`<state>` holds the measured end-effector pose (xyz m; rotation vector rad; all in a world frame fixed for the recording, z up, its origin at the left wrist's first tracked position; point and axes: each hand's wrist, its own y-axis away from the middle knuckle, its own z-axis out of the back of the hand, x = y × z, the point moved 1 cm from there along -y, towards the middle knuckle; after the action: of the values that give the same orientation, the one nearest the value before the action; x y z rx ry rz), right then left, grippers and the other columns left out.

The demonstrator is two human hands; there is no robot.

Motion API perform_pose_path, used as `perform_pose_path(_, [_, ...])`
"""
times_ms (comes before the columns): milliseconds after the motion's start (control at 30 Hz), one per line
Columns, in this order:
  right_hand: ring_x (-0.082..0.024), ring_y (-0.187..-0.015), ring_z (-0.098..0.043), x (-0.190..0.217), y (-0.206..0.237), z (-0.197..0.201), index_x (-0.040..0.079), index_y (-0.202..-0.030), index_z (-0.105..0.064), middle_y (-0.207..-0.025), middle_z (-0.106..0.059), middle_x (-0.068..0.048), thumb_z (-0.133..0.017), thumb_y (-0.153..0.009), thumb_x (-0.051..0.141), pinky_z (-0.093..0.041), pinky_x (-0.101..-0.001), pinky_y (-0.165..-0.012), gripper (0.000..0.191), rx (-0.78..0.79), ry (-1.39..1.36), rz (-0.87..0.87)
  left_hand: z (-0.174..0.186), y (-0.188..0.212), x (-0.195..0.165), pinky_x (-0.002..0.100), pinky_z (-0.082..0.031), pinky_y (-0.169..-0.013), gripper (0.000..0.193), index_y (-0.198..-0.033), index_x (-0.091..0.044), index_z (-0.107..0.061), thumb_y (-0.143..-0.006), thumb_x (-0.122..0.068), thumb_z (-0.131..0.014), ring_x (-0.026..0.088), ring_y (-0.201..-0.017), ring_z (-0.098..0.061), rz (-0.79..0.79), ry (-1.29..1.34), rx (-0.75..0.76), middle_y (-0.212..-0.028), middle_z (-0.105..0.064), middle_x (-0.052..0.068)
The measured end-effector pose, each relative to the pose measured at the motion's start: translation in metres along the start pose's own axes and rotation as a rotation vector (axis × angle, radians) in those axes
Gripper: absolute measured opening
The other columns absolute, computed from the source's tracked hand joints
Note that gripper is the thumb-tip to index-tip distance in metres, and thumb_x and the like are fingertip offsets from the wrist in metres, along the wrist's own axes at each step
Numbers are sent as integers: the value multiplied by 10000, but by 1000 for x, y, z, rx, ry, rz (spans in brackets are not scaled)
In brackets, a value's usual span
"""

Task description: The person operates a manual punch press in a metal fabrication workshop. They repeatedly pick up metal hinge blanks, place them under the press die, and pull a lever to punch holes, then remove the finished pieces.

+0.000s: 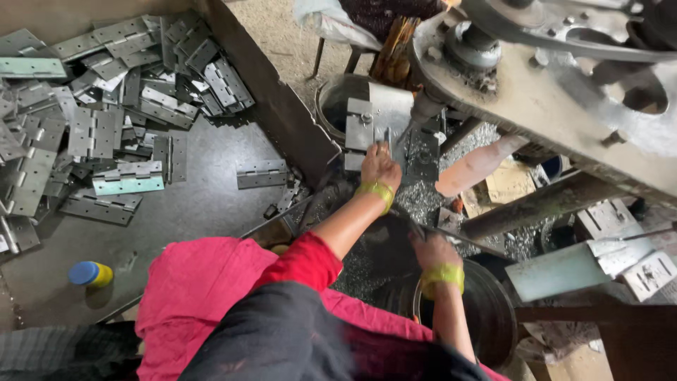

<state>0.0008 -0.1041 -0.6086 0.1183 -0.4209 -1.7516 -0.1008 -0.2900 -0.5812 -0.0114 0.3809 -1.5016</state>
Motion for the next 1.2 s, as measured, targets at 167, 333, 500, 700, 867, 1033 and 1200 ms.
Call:
perform_pose_path(167, [-464, -1128, -656, 0, 20, -25, 10, -1122, -723, -1129, -712, -289, -547, -921, 695, -521, -529, -956, 735, -26, -127, -31, -5, 1, -4, 377, -403, -1069, 218, -972, -116, -749, -891, -194, -562, 245, -1232, -550, -83, -130, 38, -1283, -657, 87])
perform_pose_path(333, [-480, -1113, -657, 2, 10, -11, 14, -1060, -756, -1096, -706, -320, -571, -904, 671, -518, -536, -956, 700, -1, -108, 22, 2, -3, 3, 374, -415, -1050, 209, -956, -139, -747, -880, -211, -566, 232, -1225, -557, -74, -140, 48, -1280, -662, 67])
perform_pose_path(500, [-487, -1103, -669, -2, -2, 0, -4, -1051, -754, -1087, -705, -321, -589, -899, 659, -530, -540, -940, 700, 20, 14, -14, 3, -21, 3, 380, -392, -1064, 232, -975, -145, -761, -900, -210, -551, 226, -1257, -540, -30, -124, 61, -1289, -667, 64])
perform_pose_path(700, [-488, -1106, -655, -6, 21, -45, 12, -1076, -747, -1068, -696, -334, -598, -881, 655, -512, -546, -944, 689, -17, -208, -10, 13, -23, 11, 388, -365, -1082, 262, -998, -151, -777, -923, -208, -532, 218, -1295, -519, -7, -154, 21, -1301, -674, 61])
perform_pose_path(867, [-466, -1134, -656, 4, -10, 6, 22, -1099, -752, -1145, -695, -286, -567, -902, 659, -516, -539, -958, 692, -19, 29, 51, 24, -44, 23, 394, -342, -1097, 288, -1017, -157, -791, -943, -207, -517, 212, -1326, -502, 4, -143, 62, -1310, -679, 58])
perform_pose_path(1033, [-446, -1102, -688, 9, 8, -10, 30, -1096, -742, -1111, -722, -273, -580, -902, 679, -545, -520, -932, 697, 42, 13, -71, 19, -62, 23, 400, -319, -1111, 315, -1037, -163, -805, -963, -206, -502, 206, -1358, -485, 61, -151, -25, -1320, -684, 55])
perform_pose_path(1200, [-479, -1053, -665, -6, 24, -56, 45, -1055, -729, -1036, -720, -287, -581, -893, 649, -527, -559, -891, 642, -61, -221, -26, 21, -63, 24, 442, -329, -1083, 323, -1139, -172, -743, -929, -202, -499, 232, -1371, -448, 31, -213, 24, -1370, -622, 66])
